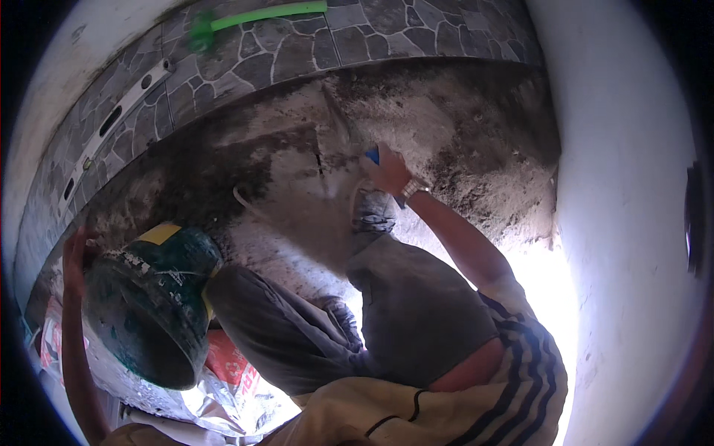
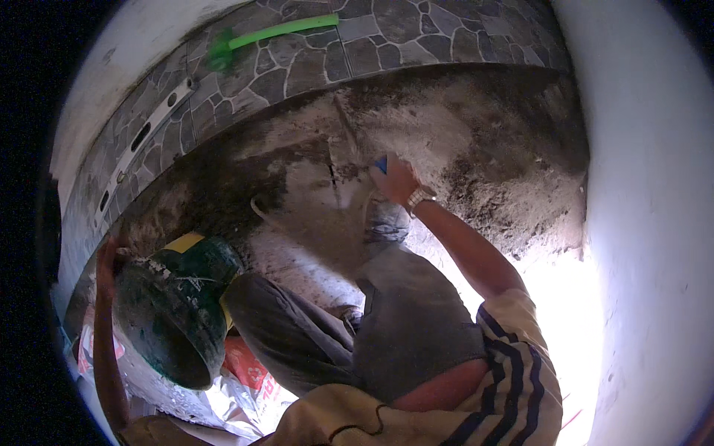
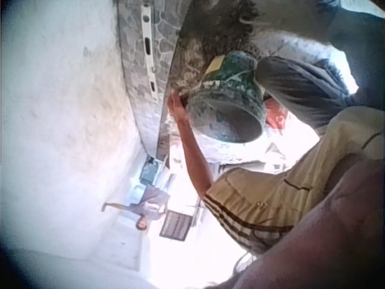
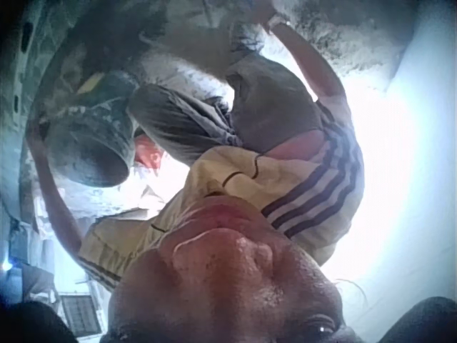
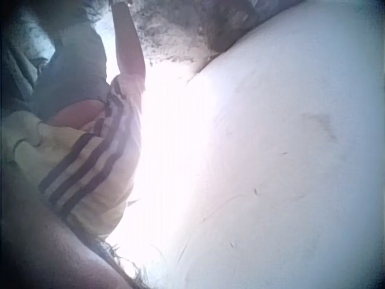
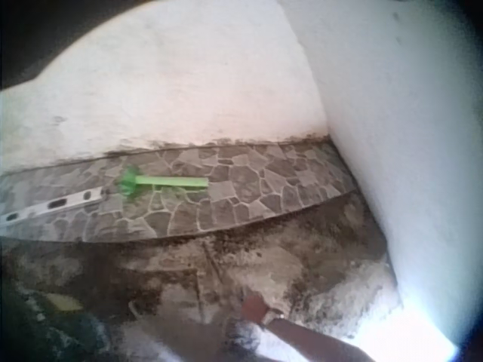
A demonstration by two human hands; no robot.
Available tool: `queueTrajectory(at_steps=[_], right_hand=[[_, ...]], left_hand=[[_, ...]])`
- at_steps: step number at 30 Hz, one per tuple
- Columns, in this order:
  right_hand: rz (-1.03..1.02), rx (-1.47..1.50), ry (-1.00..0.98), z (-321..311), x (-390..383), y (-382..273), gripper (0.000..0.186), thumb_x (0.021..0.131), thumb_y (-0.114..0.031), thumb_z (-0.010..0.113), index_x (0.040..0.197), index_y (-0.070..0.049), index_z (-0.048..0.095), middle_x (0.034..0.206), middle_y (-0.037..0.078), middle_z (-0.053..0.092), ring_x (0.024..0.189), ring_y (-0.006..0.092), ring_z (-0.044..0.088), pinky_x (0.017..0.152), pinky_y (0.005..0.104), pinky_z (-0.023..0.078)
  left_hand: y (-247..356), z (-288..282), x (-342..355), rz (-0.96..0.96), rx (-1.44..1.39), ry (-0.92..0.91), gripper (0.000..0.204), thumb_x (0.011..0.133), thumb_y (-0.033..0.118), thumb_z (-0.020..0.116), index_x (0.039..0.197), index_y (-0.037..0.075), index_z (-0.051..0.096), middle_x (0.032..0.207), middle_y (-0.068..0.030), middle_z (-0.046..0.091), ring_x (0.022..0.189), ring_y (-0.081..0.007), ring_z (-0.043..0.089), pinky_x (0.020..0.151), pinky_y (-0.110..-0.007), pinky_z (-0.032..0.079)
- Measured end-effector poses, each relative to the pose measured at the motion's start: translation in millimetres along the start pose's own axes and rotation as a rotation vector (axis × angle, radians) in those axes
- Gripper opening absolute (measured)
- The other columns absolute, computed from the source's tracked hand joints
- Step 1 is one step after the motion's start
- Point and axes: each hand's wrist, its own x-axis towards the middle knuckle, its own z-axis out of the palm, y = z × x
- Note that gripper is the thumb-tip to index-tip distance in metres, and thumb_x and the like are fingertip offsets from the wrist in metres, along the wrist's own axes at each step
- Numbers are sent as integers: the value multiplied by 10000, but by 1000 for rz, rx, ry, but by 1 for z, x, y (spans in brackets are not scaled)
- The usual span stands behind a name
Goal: Spreading and leveling mortar on a concrete floor base using a trowel next to a tiled section.
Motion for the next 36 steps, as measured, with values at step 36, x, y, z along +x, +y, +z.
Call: queueTrajectory(at_steps=[36], right_hand=[[741,1619,575,-112,192,100,181,848,-174,588,1004,-85,566,915,86,608,781,242,614,641,401,494]], left_hand=[[-12,-25,-6,-37,81,-61,434,953,479,464,1053,87,622,751,12,539,663,-77,489,621,-230,388]])
